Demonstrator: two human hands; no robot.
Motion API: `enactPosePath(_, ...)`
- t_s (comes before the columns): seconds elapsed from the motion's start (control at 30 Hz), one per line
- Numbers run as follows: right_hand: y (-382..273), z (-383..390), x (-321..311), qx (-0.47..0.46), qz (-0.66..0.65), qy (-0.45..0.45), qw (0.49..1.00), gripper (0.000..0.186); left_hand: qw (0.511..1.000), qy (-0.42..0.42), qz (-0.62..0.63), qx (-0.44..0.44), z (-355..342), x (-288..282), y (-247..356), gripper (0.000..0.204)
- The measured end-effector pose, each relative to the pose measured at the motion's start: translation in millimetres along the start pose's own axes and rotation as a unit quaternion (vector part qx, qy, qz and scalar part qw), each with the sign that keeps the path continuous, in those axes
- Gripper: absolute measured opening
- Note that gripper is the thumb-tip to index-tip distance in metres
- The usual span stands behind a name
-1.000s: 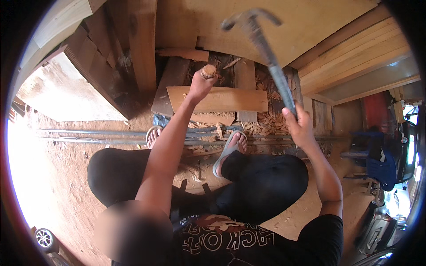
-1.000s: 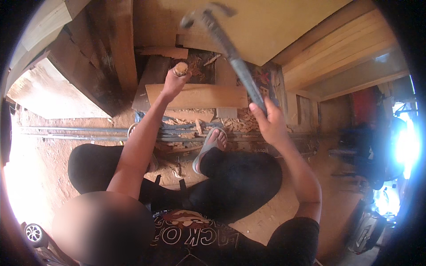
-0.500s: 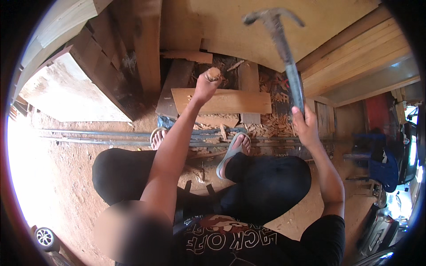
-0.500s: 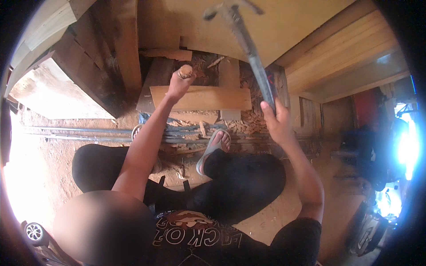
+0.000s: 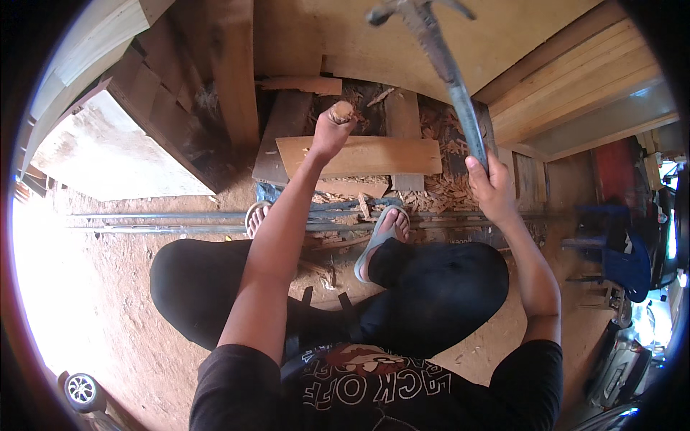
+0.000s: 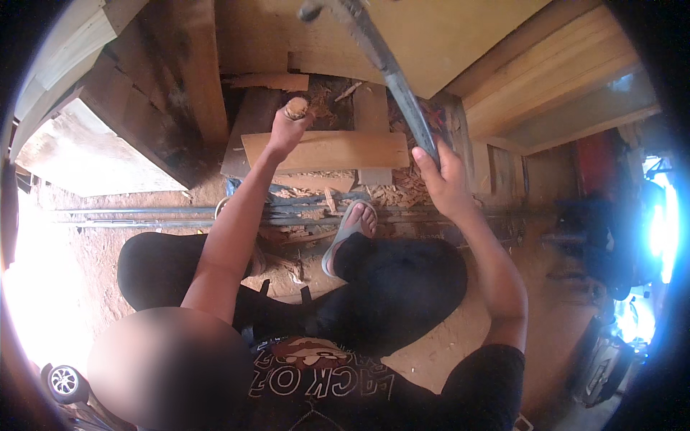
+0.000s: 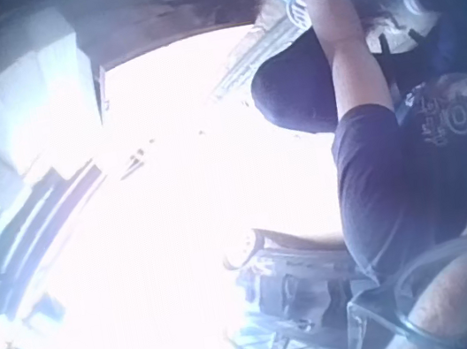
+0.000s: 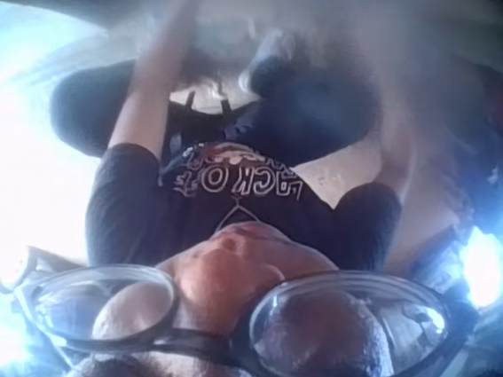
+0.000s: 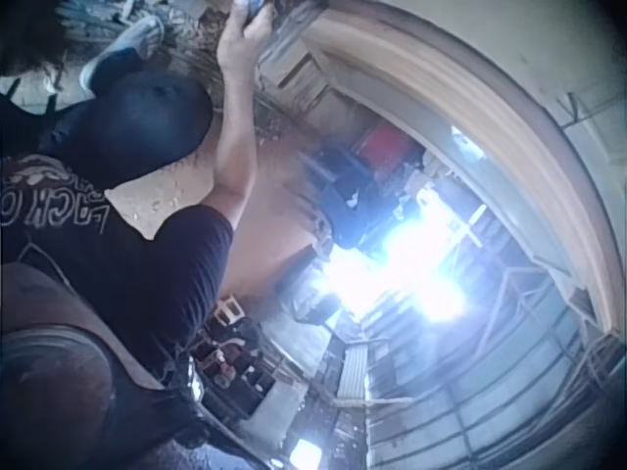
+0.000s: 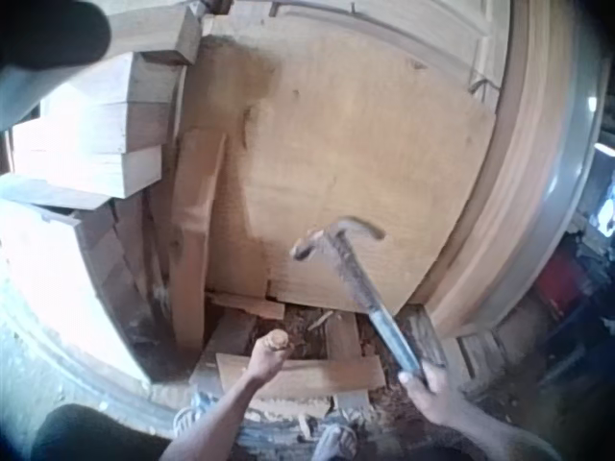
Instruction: The person sits cross-legged on the floor and uses a hammer and a small wooden mallet to repeatedly strike a piece of wood, carving out small sections and creating holes. The person occasionally adjusts the wood and removes debris.
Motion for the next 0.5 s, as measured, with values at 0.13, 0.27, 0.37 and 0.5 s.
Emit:
enactPosePath(0.13, 9.0, 3.1, 13.2, -0.047, 0.182, -0.007, 0.982, 0.050, 1.000, 0.003, -0.012, -0.009, -0.2, 0.2, 4.6, 0.008)
enactPosePath(0.27, 21.4, 5.6, 32.1, 0.063, 0.221, -0.110, 0.967, 0.048, 0.998, -0.005, -0.021, -0.064, -2.7, 2.3, -9.1, 0.022)
enactPosePath(0.37, 22.4, 6.2, 24.4, 0.076, 0.140, -0.093, 0.983, 0.044, 0.999, -0.028, 0.005, -0.046, -2.0, -4.2, -10.7, 0.029)
enactPosePath(0.5, 24.5, 15.3, 1.4, 0.022, 0.014, 0.026, 0.999, 0.034, 0.972, -0.109, -0.192, -0.081, -1.4, -70.5, 49.4, 0.055)
Point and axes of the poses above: each hand's wrist, its own z-axis away from the middle knuckle, its own x-axis out of the palm, y = z × x, the point moved 2 cm from there along -z, towards the middle knuckle, and after that the axes turned 4 degrees about -z, right-handed, at the moved point
